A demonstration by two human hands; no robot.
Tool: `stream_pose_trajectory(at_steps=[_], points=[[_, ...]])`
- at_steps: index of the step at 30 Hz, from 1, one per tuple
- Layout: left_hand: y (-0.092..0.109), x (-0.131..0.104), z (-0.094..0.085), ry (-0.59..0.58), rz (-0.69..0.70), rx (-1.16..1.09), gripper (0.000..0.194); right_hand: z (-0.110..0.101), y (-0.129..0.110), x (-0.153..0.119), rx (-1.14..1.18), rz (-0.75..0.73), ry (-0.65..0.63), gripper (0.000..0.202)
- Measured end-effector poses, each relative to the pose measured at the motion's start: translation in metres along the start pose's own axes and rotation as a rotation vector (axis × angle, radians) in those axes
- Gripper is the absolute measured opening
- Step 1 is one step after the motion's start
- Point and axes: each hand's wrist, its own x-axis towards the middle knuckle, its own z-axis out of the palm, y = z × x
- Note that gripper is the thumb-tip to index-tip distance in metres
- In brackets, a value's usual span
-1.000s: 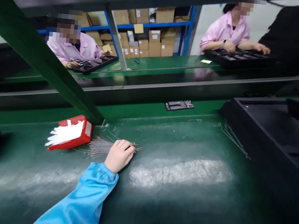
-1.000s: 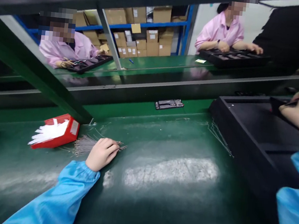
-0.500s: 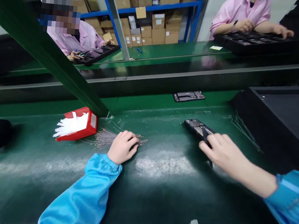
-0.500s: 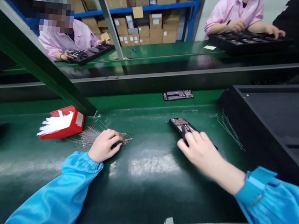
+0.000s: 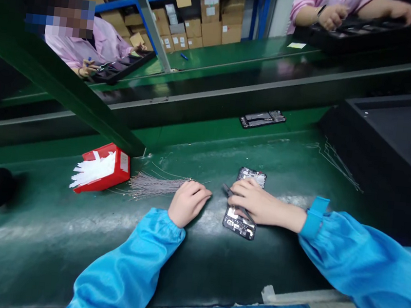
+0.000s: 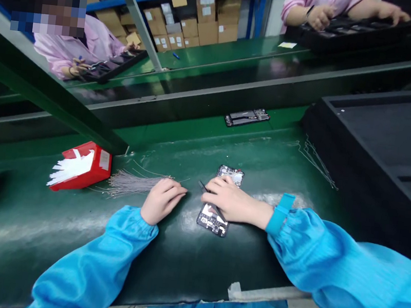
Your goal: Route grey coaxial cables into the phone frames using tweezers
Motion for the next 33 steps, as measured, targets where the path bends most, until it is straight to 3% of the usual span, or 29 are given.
stream_pose_trajectory(at_steps=[4, 10, 14, 18, 33], points=[[0.016, 0.009, 0.013, 0.013, -0.006, -0.084, 0.020, 0.010, 0.016, 0.011, -0.129, 0.234, 0.124, 0.011], [0.022, 0.011, 0.017, 0.006, -0.064, -0.184, 0.017, 0.013, 0.024, -0.003, -0.104, 0.493, 0.280, 0.013], [0.034, 0.015, 0.020, -0.098, -0.081, -0.076, 0.013, 0.004, 0.007, -0.006, 0.300, 0.455, 0.419, 0.016], [0.047, 0.019, 0.022, -0.159, -0.062, 0.083, 0.015, -0.003, -0.011, -0.008, 0.659, 0.430, 0.433, 0.016], [0.050, 0.019, 0.022, -0.123, -0.035, 0.106, 0.019, 0.011, -0.015, -0.013, 0.721, 0.528, 0.459, 0.008]])
